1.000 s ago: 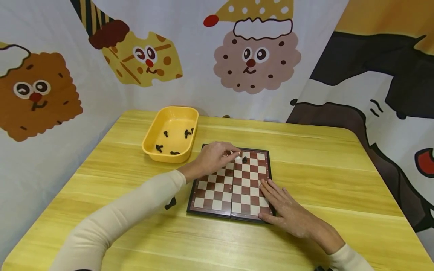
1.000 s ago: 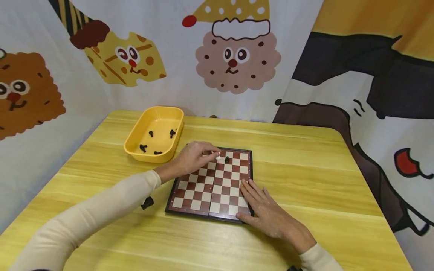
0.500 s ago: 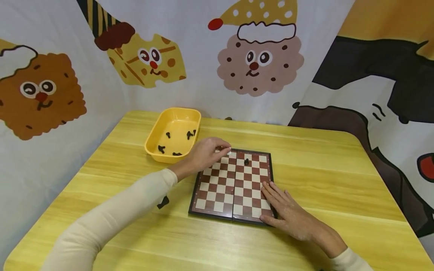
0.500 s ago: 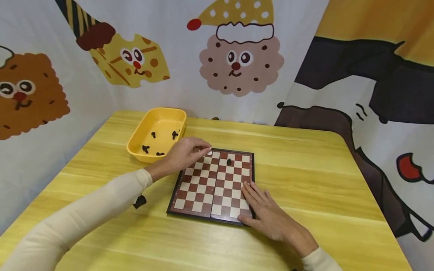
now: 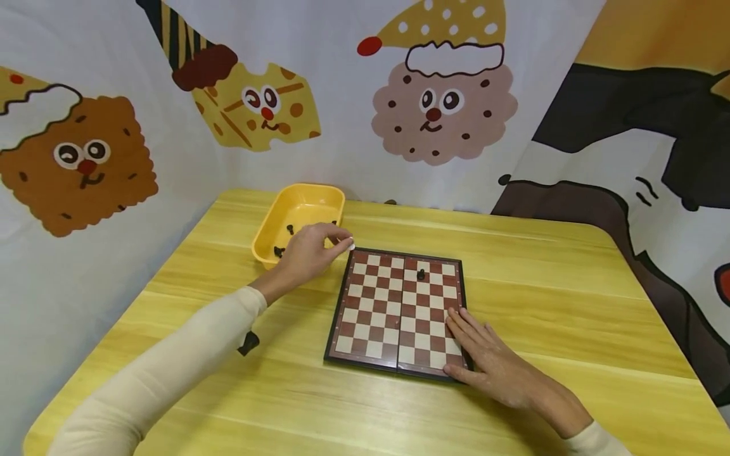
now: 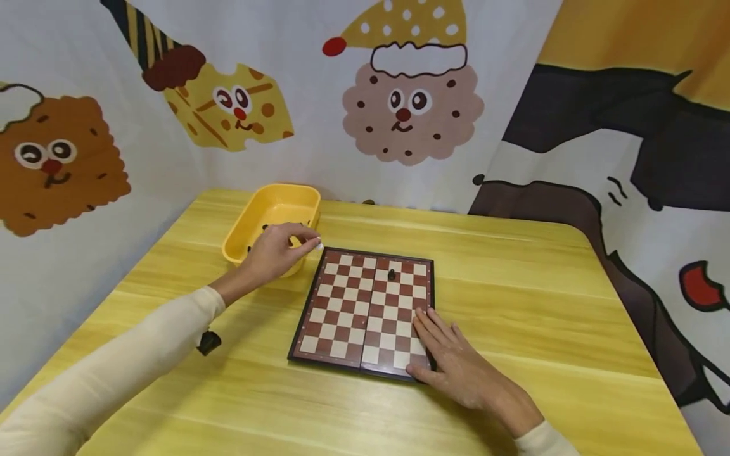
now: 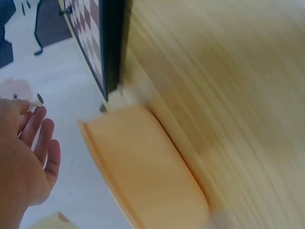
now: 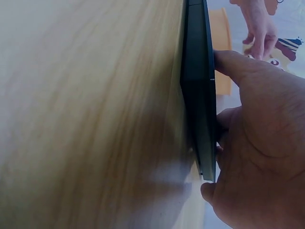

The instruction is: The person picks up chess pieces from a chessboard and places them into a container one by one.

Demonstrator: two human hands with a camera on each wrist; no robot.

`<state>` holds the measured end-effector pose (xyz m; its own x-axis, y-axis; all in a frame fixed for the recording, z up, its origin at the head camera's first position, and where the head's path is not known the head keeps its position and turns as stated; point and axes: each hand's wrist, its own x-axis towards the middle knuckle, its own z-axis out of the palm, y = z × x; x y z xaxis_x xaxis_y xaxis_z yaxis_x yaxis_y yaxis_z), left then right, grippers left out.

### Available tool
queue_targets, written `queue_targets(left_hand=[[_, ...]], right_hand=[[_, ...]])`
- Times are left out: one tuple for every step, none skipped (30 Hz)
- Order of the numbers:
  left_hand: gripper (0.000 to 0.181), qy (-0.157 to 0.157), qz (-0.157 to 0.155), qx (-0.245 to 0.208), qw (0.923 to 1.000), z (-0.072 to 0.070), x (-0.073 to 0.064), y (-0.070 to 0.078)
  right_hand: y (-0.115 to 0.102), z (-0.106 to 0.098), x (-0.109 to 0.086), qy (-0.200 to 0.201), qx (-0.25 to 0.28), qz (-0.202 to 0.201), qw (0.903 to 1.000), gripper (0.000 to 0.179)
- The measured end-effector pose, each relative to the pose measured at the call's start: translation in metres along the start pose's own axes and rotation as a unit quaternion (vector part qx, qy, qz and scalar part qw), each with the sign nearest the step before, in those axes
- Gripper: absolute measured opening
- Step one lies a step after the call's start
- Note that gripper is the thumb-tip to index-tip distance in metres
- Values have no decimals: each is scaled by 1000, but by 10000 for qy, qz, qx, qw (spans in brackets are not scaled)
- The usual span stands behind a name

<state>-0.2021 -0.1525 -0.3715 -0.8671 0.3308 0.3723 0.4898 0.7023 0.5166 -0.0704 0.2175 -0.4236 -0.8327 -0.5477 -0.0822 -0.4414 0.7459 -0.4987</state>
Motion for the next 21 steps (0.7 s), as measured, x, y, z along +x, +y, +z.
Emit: queue_targets(left_hand=[[22, 55, -51, 21, 10000, -3, -1, -3], [21, 101, -88, 44, 9999, -6, -2, -6], [21, 121, -124, 70, 9998, -9, -3, -9], [22, 115, -156, 85, 9998, -11, -4, -12], [23, 97, -249, 81, 9996, -14, -5, -15], [23, 88, -324, 85, 9994, -16, -6, -18], [23, 60, -379, 77, 9992, -18, -6, -20], [24, 25, -445, 90, 9990, -20, -7, -23], [25, 2, -507, 109, 9987, -22, -7, -26], [25, -19, -560, 125, 9984, -23, -8, -29], [25, -29, -597, 185, 9980, -24, -9, -32], [24, -35, -613, 270, 9978, -25, -10, -35], [24, -40, -615, 342, 9975, -26, -11, -38], [24, -33, -608, 418, 9973, -27, -12, -41], [24, -21, -587, 465, 9972, -27, -13, -43], [24, -10, -573, 517, 9970, -28, -14, -45], [23, 5, -566, 547, 9969, -28, -14, -46], [22, 29, -553, 522, 9971, -28, -15, -46], [22, 55, -536, 516, 9972, -28, -15, -47], [23, 71, -531, 514, 9972, -28, -15, -47], [23, 85, -521, 510, 9973, -28, -15, -47]], right_hand=[[0, 0, 0, 3, 22, -7, 10000, 82], [1, 0, -1, 1, 38, -13, 10000, 82], [1, 0, -1, 4, 49, -9, 10000, 82], [1, 0, 0, -2, 66, -13, 10000, 82], [1, 0, 0, -5, 77, -16, 10000, 82], [2, 1, 0, -6, 92, -30, 10000, 82], [2, 1, 0, -4, 111, -28, 9999, 82], [2, 1, -1, 0, 122, -25, 9999, 82], [3, 1, -1, 13, 117, -31, 9999, 82], [3, 1, -2, 28, 114, -46, 9999, 82], [3, 1, -2, 40, 109, -63, 9999, 81], [3, 1, -2, 32, 103, -81, 9999, 81], [3, 1, -2, 31, 104, -90, 9999, 81], [3, 1, -2, 28, 94, -107, 9999, 81], [3, 1, -2, 26, 75, -122, 9999, 81], [3, 1, -2, 16, 74, -132, 9999, 81], [3, 1, -2, 0, 75, -131, 9999, 81], [3, 1, -2, 0, 61, -152, 9999, 81], [2, 1, -2, 6, 51, -163, 9999, 80], [3, 1, -3, 9, 52, -162, 9999, 80], [3, 0, -3, 16, 72, -151, 9999, 81]])
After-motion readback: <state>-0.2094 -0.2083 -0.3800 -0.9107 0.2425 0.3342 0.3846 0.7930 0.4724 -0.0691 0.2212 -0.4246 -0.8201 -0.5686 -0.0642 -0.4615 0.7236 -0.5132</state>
